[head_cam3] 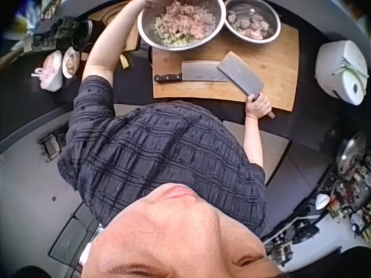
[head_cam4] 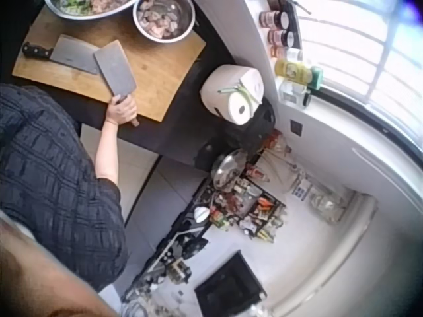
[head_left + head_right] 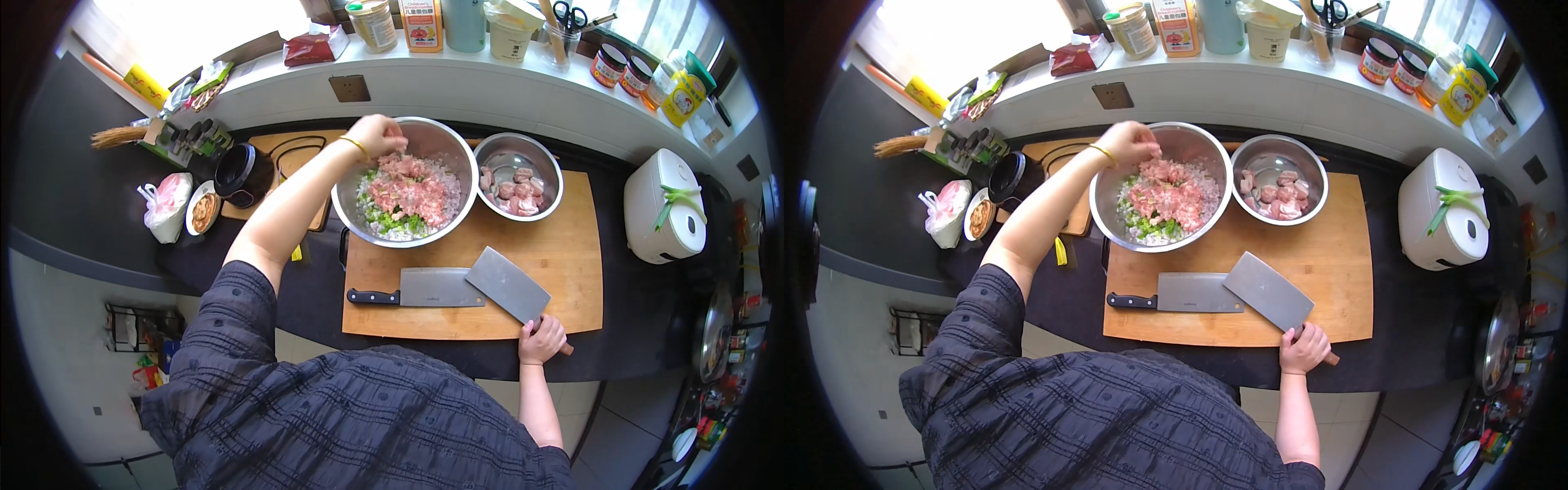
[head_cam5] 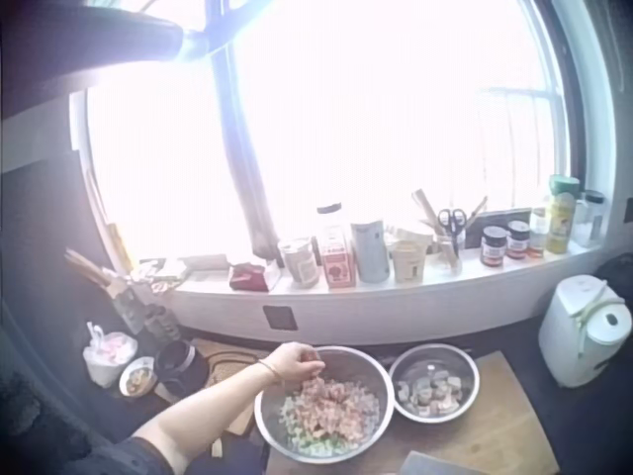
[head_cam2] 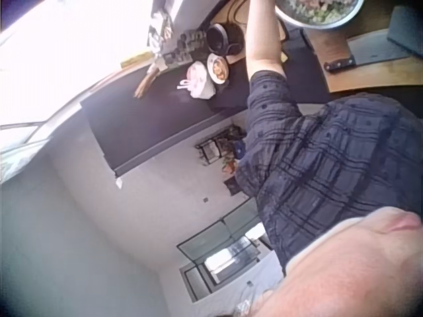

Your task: The person uses two cleavers to chop a piece of raw meat into small pieces on a wooden cutting board. They then transfer the chopped meat into a large metal bowl containing other ingredients. The person continues to chop additional pieces of meat and adds them to the bowl.

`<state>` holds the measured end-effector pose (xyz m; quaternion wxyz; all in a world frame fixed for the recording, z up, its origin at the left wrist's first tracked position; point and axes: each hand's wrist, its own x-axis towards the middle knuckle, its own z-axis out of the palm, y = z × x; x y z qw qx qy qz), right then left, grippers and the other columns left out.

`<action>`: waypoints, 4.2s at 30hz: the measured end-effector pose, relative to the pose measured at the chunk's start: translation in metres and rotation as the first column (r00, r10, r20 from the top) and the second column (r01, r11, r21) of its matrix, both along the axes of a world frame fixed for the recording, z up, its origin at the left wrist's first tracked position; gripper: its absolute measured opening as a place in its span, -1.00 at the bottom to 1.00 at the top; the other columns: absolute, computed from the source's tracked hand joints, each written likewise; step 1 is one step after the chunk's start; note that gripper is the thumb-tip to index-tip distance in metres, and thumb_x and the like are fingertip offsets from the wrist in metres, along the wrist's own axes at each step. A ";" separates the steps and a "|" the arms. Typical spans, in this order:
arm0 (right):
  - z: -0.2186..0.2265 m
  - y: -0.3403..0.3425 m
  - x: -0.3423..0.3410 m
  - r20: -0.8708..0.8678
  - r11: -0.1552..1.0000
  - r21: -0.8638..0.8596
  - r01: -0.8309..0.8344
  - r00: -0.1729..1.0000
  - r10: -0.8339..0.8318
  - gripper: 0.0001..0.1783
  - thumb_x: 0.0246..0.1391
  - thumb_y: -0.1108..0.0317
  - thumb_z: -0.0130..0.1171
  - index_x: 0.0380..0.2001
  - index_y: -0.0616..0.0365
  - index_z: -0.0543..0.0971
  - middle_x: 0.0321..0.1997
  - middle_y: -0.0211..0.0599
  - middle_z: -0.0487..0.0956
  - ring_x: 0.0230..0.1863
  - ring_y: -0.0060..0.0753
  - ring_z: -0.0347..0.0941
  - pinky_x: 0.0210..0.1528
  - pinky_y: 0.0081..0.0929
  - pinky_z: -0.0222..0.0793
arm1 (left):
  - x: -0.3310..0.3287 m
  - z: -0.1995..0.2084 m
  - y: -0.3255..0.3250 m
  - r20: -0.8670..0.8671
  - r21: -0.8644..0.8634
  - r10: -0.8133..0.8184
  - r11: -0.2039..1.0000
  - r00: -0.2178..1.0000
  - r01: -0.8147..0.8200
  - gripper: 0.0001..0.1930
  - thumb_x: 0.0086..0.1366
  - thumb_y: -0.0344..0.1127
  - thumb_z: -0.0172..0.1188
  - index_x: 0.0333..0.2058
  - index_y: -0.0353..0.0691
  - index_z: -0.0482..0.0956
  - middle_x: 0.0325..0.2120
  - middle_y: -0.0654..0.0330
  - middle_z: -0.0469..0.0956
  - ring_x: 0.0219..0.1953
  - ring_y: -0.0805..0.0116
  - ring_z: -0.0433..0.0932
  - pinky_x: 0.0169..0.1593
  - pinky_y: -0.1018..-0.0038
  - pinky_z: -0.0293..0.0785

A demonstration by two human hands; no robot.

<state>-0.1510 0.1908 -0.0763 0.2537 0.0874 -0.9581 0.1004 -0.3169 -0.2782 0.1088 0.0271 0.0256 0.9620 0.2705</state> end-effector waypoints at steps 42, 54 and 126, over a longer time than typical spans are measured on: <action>0.001 0.000 0.000 -0.036 1.000 -0.011 -0.010 0.999 0.010 -0.71 -0.15 0.14 -0.01 -0.39 0.10 0.39 -0.37 -0.26 0.39 -0.26 -0.15 0.31 -0.17 -0.26 0.17 | 0.011 -0.044 0.011 0.053 -0.117 0.067 0.991 0.996 -0.061 -0.83 0.10 -0.30 0.09 -0.32 -0.16 0.53 -0.34 0.02 0.54 -0.24 0.10 0.50 -0.17 0.32 0.38; 0.002 0.001 -0.001 -0.016 1.000 0.002 -0.004 1.000 0.004 -0.70 -0.14 0.13 -0.02 -0.38 0.11 0.39 -0.36 -0.25 0.40 -0.25 -0.14 0.32 -0.15 -0.25 0.17 | 0.034 -0.078 0.052 0.056 -0.624 -0.444 0.684 0.894 0.379 -0.64 -0.19 -0.30 0.29 -0.31 -0.10 0.50 -0.28 0.19 0.47 -0.13 0.13 0.40 -0.10 0.22 0.31; 0.001 0.002 0.000 -0.014 1.000 -0.014 -0.009 1.000 0.009 -0.70 -0.14 0.13 -0.01 -0.40 0.11 0.39 -0.36 -0.25 0.41 -0.26 -0.14 0.32 -0.17 -0.25 0.18 | 0.012 -0.052 0.037 -0.120 -0.216 -0.340 0.926 0.933 0.310 -0.77 -0.20 -0.38 0.18 -0.46 -0.28 0.51 -0.51 0.09 0.48 -0.42 0.10 0.49 -0.32 0.31 0.42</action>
